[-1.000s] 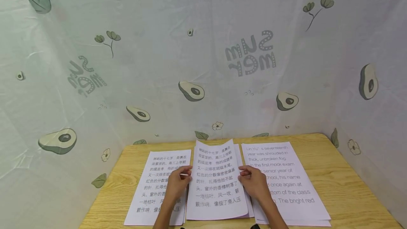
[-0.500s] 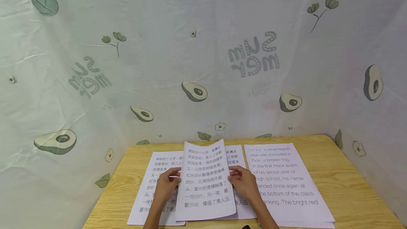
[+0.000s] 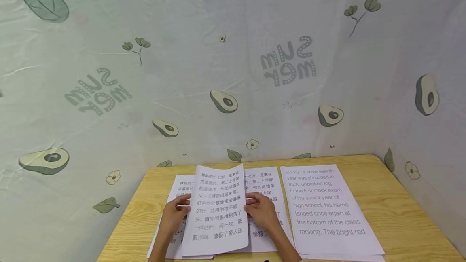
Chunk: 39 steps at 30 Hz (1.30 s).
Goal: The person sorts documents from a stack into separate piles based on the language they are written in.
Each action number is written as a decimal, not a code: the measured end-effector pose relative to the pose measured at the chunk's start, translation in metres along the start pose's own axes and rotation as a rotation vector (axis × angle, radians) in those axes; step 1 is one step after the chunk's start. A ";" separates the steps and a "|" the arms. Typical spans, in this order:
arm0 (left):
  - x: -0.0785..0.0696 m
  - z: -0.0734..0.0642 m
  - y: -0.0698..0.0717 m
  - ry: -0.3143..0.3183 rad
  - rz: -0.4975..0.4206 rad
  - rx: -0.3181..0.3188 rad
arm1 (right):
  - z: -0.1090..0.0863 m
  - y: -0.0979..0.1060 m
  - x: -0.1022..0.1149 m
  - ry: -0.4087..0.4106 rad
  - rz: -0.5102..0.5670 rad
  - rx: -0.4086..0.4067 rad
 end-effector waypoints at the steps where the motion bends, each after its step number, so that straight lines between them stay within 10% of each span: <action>1: 0.001 0.001 0.003 0.000 -0.005 -0.001 | -0.001 -0.004 0.000 -0.003 0.009 0.006; 13: 0.015 0.005 0.039 0.055 0.014 -0.041 | -0.004 -0.041 0.000 0.025 0.049 0.089; 39: 0.053 0.030 0.072 0.098 -0.058 0.017 | -0.003 -0.097 0.009 0.012 0.119 0.148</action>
Point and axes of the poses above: each hand's wrist, its own z-axis towards the middle knuckle, its own y-axis out of the back of the hand, x = y × z, the point moved 10 cm from there along z, towards the middle knuckle, and after that the axes turned 4 degrees about -x, right-handed, at the moved point
